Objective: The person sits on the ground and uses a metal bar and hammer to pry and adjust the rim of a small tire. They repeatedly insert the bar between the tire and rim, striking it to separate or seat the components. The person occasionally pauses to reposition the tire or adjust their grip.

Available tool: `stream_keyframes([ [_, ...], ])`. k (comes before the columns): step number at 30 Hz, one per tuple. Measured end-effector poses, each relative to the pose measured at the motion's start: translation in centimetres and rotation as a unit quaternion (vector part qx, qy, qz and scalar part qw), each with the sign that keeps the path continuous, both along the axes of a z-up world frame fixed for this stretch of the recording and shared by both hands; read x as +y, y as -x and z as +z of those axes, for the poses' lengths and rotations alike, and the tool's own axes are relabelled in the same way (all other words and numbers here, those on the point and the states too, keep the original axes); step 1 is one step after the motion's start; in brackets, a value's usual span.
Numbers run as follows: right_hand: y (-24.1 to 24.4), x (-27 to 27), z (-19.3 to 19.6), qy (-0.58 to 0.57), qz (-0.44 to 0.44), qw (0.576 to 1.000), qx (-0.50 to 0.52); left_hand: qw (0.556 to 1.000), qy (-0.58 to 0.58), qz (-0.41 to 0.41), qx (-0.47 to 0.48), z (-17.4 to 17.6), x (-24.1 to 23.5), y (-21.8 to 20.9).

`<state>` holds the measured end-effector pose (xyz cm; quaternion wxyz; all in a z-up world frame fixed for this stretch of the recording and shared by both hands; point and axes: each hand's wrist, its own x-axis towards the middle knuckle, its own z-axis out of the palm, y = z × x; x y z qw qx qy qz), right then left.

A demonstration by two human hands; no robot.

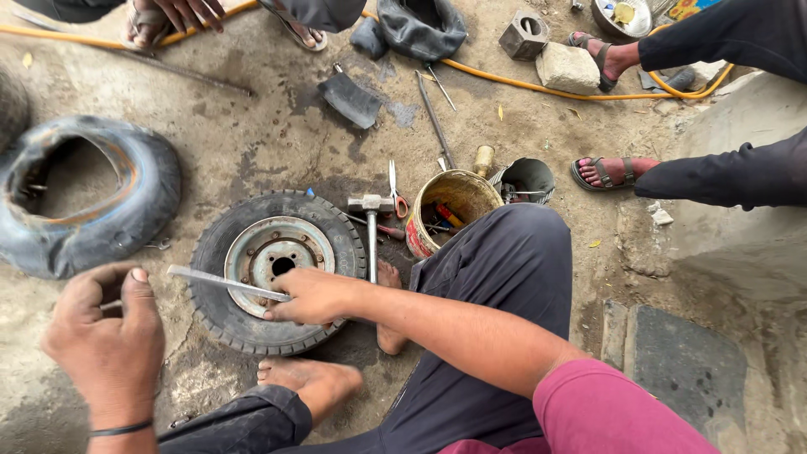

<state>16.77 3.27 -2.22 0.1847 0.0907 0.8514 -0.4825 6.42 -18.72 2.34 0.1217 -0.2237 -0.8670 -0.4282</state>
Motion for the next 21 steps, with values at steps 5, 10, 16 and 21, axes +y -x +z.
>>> stream_keyframes([
  [5,-1.3,-0.9,-3.6,0.079,-0.122,0.989,0.041,0.997,0.025,0.013,-0.078,-3.4,4.0,-2.5],
  [10,-1.5,0.5,-4.3,0.16,0.041,0.975,0.149,0.993,0.056,-0.097,-0.026,-5.2,8.8,-5.0],
  [16,-3.7,13.2,2.8,-0.168,0.228,0.941,0.184,0.96,0.22,-0.098,-0.14,-3.7,7.5,-3.9],
  [21,-3.6,20.2,10.5,-0.283,-0.002,0.943,0.175,0.963,0.208,-0.162,0.063,-0.7,9.9,-4.0],
])
